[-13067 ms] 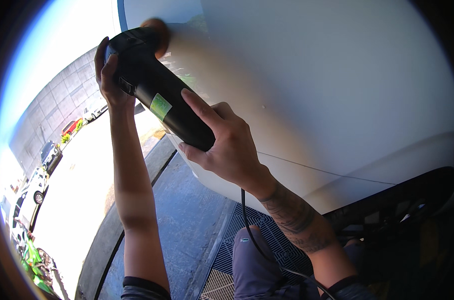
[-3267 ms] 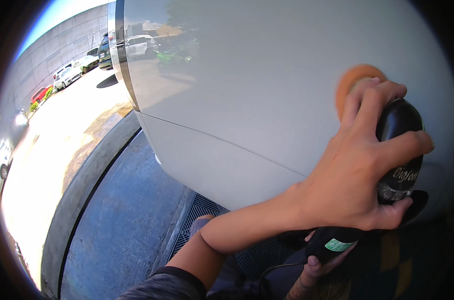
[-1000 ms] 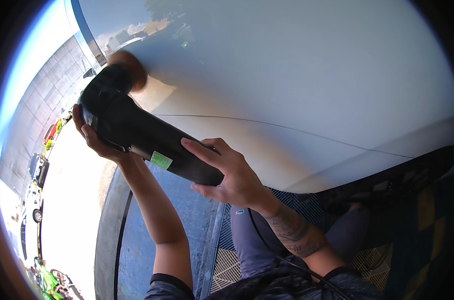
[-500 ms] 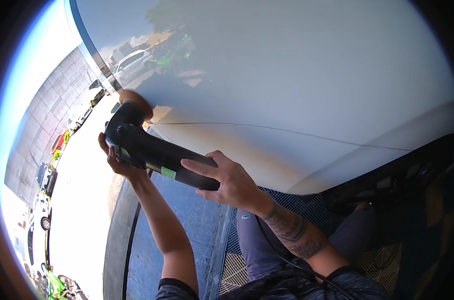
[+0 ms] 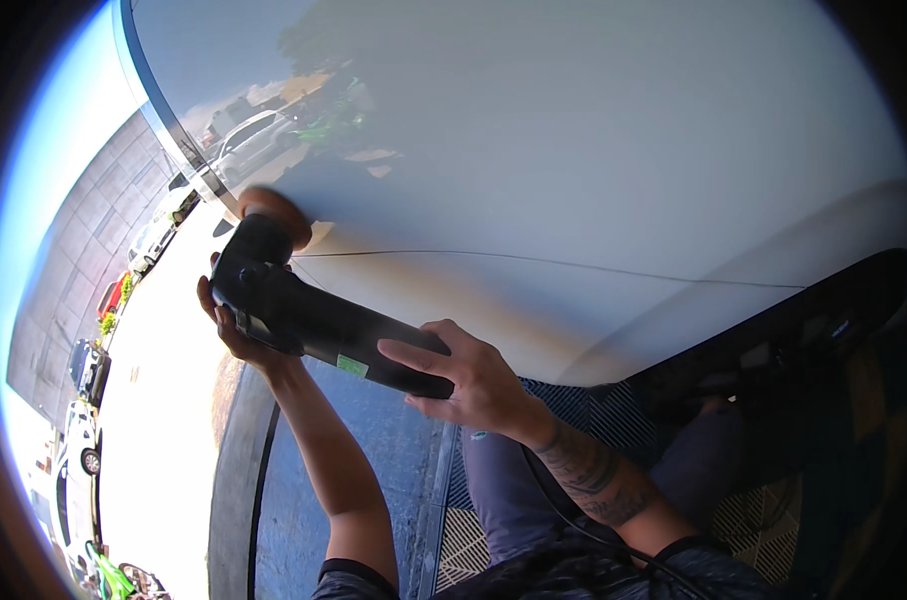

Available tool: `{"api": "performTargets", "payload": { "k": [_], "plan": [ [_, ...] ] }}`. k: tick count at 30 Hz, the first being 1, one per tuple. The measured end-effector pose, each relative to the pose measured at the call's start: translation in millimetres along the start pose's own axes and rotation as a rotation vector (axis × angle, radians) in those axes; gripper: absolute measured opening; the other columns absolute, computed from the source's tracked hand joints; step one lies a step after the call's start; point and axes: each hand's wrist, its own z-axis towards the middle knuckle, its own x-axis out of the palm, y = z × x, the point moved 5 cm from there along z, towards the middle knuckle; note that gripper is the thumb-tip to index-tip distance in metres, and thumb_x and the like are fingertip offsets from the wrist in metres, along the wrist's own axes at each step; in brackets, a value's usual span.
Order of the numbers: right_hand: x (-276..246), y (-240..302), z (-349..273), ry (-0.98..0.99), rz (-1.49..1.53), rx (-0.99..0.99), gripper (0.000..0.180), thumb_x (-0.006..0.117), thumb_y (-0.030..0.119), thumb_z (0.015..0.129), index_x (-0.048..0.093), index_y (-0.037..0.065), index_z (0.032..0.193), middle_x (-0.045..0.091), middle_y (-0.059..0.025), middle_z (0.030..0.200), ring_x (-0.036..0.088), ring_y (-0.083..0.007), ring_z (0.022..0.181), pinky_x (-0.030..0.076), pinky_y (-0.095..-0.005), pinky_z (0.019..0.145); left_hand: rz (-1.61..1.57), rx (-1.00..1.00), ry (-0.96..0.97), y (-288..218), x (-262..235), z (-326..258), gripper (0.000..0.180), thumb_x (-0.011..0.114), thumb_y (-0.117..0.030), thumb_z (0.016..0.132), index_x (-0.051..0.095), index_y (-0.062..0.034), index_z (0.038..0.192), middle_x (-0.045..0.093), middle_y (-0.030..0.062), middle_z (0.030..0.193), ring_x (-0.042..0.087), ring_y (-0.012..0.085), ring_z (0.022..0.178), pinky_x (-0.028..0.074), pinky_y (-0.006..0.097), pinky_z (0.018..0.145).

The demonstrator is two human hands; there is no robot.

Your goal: The person uses a rotary polisher to buff the side panel of a white car. They move the tool in overlapping passes along the bodywork, covering the area from the front wheel arch toward the rear.

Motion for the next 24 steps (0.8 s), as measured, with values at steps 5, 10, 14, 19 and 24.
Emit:
{"api": "performTargets", "payload": {
  "k": [5, 10, 14, 19, 24],
  "plan": [
    [-14, 4, -9, -0.055, -0.011, -0.044, 0.072, 0.083, 0.018, 0.071, 0.056, 0.026, 0.138, 0.055, -0.0138, 0.114, 0.059, -0.0264, 0.104, 0.053, -0.0388, 0.087, 0.026, 0.007, 0.001, 1, 14, -10, 0.056, 0.06, -0.027, 0.089, 0.039, -0.0171, 0.14, 0.04, 0.0189, 0.147, 0.053, 0.0438, 0.123, 0.056, 0.064, 0.087],
    [-19, 2, -19, -0.061, 0.018, -0.03, 0.072, 0.083, 0.02, 0.071, 0.057, 0.026, 0.138, 0.056, -0.0129, 0.114, 0.058, -0.0262, 0.105, 0.052, -0.039, 0.088, 0.042, 0.001, -0.003, 2, 27, -18, 0.055, 0.06, -0.027, 0.089, 0.039, -0.0171, 0.14, 0.038, 0.0184, 0.147, 0.051, 0.0434, 0.125, 0.056, 0.063, 0.087],
    [-22, -1, -28, -0.065, 0.031, 0.001, 0.073, 0.085, 0.021, 0.07, 0.057, 0.027, 0.138, 0.057, -0.0111, 0.114, 0.058, -0.027, 0.107, 0.051, -0.0402, 0.09, 0.062, 0.001, 0.012, 3, 35, -24, 0.053, 0.054, -0.028, 0.092, 0.038, -0.0172, 0.141, 0.038, 0.019, 0.148, 0.048, 0.0432, 0.128, 0.053, 0.064, 0.091],
    [-26, -3, -37, -0.076, 0.047, 0.018, 0.073, 0.085, 0.019, 0.069, 0.059, 0.025, 0.137, 0.057, -0.0111, 0.115, 0.059, -0.0267, 0.107, 0.051, -0.0396, 0.09, 0.098, -0.001, 0.085, 4, 39, -30, 0.048, 0.044, -0.03, 0.098, 0.034, -0.0166, 0.143, 0.039, 0.0205, 0.149, 0.045, 0.0441, 0.131, 0.049, 0.065, 0.097],
    [-36, -2, -46, -0.096, 0.092, 0.019, 0.073, 0.085, 0.014, 0.067, 0.06, 0.023, 0.136, 0.058, -0.0112, 0.113, 0.062, -0.0253, 0.101, 0.052, -0.0375, 0.088, 0.078, -0.015, 0.105, 5, 63, -41, 0.045, 0.042, -0.028, 0.099, 0.035, -0.0172, 0.142, 0.039, 0.0206, 0.149, 0.049, 0.045, 0.127, 0.053, 0.064, 0.091]
  ]
}}
